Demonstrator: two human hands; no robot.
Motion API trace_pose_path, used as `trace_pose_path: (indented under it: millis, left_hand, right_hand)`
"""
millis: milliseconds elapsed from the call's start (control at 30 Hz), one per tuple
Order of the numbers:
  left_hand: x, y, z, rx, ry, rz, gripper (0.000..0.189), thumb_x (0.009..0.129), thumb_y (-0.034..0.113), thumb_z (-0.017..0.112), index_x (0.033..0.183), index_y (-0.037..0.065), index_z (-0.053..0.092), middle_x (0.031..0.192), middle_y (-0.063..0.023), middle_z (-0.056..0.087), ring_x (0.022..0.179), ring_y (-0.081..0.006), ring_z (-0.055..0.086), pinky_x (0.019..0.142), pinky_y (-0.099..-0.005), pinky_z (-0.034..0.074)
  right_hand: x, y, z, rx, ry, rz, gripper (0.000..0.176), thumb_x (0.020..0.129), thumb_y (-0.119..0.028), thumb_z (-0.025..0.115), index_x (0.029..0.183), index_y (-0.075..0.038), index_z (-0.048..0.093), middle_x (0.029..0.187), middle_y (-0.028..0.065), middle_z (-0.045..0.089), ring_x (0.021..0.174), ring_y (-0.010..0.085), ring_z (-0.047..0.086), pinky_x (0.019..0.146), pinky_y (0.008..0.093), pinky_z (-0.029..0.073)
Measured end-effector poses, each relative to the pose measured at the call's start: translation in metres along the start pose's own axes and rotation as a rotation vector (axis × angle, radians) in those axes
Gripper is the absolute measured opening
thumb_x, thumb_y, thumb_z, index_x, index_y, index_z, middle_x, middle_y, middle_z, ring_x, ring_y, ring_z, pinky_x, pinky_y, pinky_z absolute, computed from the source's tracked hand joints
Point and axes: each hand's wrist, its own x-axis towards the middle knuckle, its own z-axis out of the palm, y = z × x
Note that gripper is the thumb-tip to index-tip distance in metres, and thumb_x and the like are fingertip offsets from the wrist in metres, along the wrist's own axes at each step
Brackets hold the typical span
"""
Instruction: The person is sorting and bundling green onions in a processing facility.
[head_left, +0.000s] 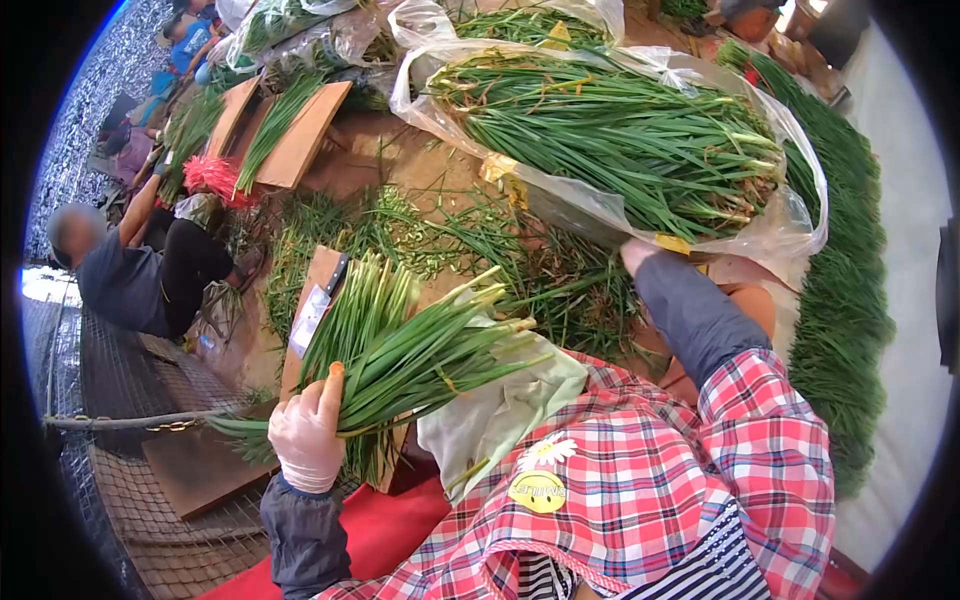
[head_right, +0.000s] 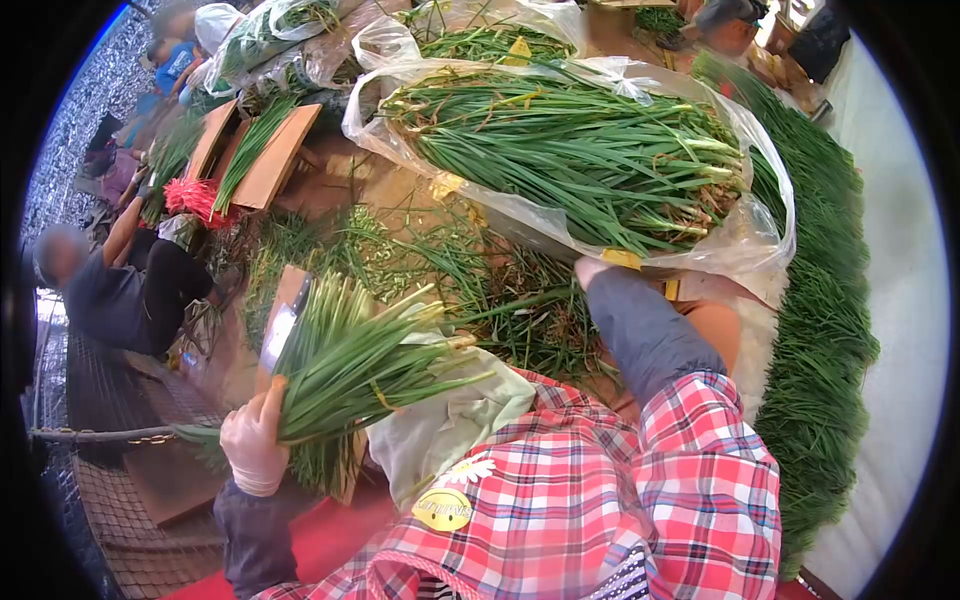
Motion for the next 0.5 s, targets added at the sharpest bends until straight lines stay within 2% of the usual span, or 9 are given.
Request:
trace_pose_path:
  millis: [100, 167, 200, 300, 333, 400, 433, 500]
  left_hand:
    - [-0.013, -0.01, -0.008, 0.022, 0.038, -0.08, 0.059, 0.064, 0.003, 0.057, 0.123, 0.01, 0.054, 0.09, -0.0073, 0.061, 0.069, -0.0238, 0.057, 0.062, -0.035, 0.044]
    - [-0.018, -0.018, -0.016, 0.063, 0.084, -0.081, 0.061, 0.064, 0.004, 0.058, 0.124, 0.01, 0.053, 0.091, -0.0074, 0.061, 0.069, -0.0233, 0.058, 0.062, -0.035, 0.044]
    - [-0.018, -0.018, -0.017, 0.064, 0.09, -0.079, 0.061, 0.064, 0.004, 0.058, 0.124, 0.011, 0.053, 0.091, -0.0073, 0.061, 0.069, -0.0233, 0.057, 0.061, -0.035, 0.044]
    - [-0.005, -0.016, -0.013, 0.056, 0.106, -0.046, 0.061, 0.065, 0.004, 0.058, 0.125, 0.011, 0.053, 0.092, -0.0066, 0.061, 0.068, -0.0231, 0.057, 0.06, -0.0348, 0.043]
    - [0.0, -0.013, -0.011, 0.046, 0.107, -0.024, 0.061, 0.065, 0.003, 0.058, 0.125, 0.011, 0.053, 0.092, -0.0061, 0.061, 0.067, -0.023, 0.057, 0.06, -0.0348, 0.043]
    - [0.009, -0.006, -0.007, 0.049, 0.087, 0.003, 0.058, 0.065, 0.002, 0.057, 0.123, 0.011, 0.054, 0.091, -0.0041, 0.06, 0.068, -0.0221, 0.056, 0.058, -0.0342, 0.043]
    - [0.013, -0.002, -0.005, 0.041, 0.072, 0.011, 0.058, 0.065, 0.002, 0.057, 0.123, 0.011, 0.054, 0.09, -0.0037, 0.06, 0.068, -0.0219, 0.056, 0.059, -0.034, 0.043]
    - [0.021, 0.005, 0.002, 0.018, 0.062, 0.032, 0.057, 0.065, 0.002, 0.057, 0.122, 0.011, 0.054, 0.089, -0.003, 0.059, 0.068, -0.0214, 0.055, 0.059, -0.0338, 0.043]
  right_hand:
    - [-0.017, 0.008, 0.012, -0.113, -0.223, -0.044, 0.028, 0.077, -0.015, 0.058, 0.101, -0.001, 0.065, 0.1, 0.0178, 0.064, 0.093, 0.0309, 0.061, 0.083, 0.0391, 0.047]
    - [-0.033, -0.014, -0.003, 0.013, -0.214, -0.111, 0.031, 0.079, -0.018, 0.059, 0.105, -0.001, 0.064, 0.103, 0.0157, 0.065, 0.096, 0.0278, 0.061, 0.085, 0.0367, 0.046]
    - [-0.041, -0.034, -0.009, 0.204, -0.135, -0.161, 0.032, 0.08, -0.019, 0.06, 0.106, -0.002, 0.064, 0.104, 0.0146, 0.065, 0.098, 0.0263, 0.06, 0.087, 0.0355, 0.046]
    - [-0.054, -0.092, -0.066, 1.086, 0.087, -0.47, 0.036, 0.083, -0.023, 0.061, 0.112, -0.003, 0.062, 0.108, 0.0114, 0.065, 0.102, 0.0216, 0.059, 0.09, 0.0319, 0.044]
    - [-0.059, -0.106, -0.095, 1.158, 0.102, -0.692, 0.043, 0.081, -0.032, 0.064, 0.111, -0.003, 0.063, 0.113, 0.0117, 0.063, 0.106, 0.0183, 0.056, 0.093, 0.0311, 0.041]
    - [-0.083, -0.135, -0.131, 1.042, 0.13, -0.85, 0.04, 0.077, -0.029, 0.067, 0.109, -0.004, 0.064, 0.114, 0.0127, 0.062, 0.107, 0.0214, 0.056, 0.093, 0.0304, 0.041]
    - [-0.09, -0.144, -0.14, 0.885, 0.123, -0.929, 0.04, 0.074, -0.028, 0.068, 0.106, -0.004, 0.065, 0.106, 0.0133, 0.064, 0.102, 0.0229, 0.058, 0.089, 0.031, 0.043]
    - [-0.101, -0.16, -0.139, 0.826, -0.018, -0.814, 0.039, 0.072, -0.031, 0.071, 0.099, -0.003, 0.066, 0.09, 0.0126, 0.066, 0.088, 0.0217, 0.061, 0.08, 0.0322, 0.046]
